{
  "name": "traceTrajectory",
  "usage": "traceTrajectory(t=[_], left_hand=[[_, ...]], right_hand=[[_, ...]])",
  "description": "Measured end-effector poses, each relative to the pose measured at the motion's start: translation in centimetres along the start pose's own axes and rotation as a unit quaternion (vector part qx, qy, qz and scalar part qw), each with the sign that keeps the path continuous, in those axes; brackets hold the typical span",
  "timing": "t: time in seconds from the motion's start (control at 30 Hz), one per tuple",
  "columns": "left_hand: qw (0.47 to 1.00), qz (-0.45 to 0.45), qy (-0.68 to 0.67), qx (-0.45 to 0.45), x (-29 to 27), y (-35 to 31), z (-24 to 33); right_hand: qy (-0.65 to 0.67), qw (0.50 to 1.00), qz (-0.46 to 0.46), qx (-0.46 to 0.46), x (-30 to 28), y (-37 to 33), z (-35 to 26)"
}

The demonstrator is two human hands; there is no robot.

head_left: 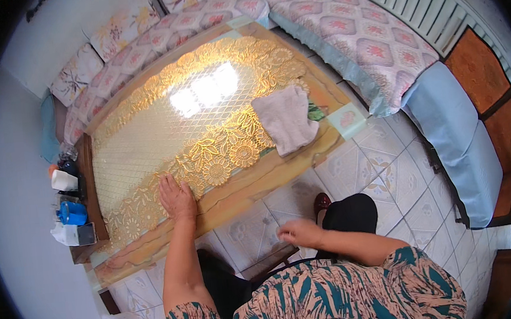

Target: The person wipes the surface and edges of a glass-topped table using a cloth, then picks up the cloth and folds it.

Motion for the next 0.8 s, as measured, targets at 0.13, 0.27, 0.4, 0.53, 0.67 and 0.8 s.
traceTrajectory(t=[0.13, 0.27, 0.4, 0.53, 0.67, 0.8], left_hand=[[0.997, -0.075, -0.016, 0.005, -0.7, -1.6, 1.4], [0.992, -0.078, -0.075, 0.065, -2.3, -5.5, 3.1], [0.985, -0.083, -0.089, 0.124, -4.6, -8.7, 2.7], [0.982, -0.088, -0.109, 0.124, -5.8, -8.6, 2.8], [0.972, -0.064, -0.161, 0.157, -4.8, -7.3, 7.3], [0.944, 0.004, -0.214, 0.252, -3.8, -3.2, 14.2]], right_hand=[[-0.036, 0.960, 0.273, -0.046, -12.3, 0.6, -7.0], [-0.195, 0.916, 0.349, 0.030, -17.4, 4.0, -7.4], [-0.208, 0.921, 0.306, 0.119, -18.6, 9.9, -6.1], [-0.261, 0.909, 0.277, 0.169, -17.5, 12.6, -5.1], [-0.273, 0.877, 0.393, 0.038, -17.4, 11.4, -2.3], [-0.247, 0.903, 0.351, 0.020, -18.5, 7.6, -2.3]])
Point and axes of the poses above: each hand's wrist, its own y-axis towards the middle knuckle, its own x-axis out of the palm, z = x × y, the point moved 4 cm from there along y, towards the middle knuckle, and after that the axes turned 6 degrees about x, right-handed, at the moved point
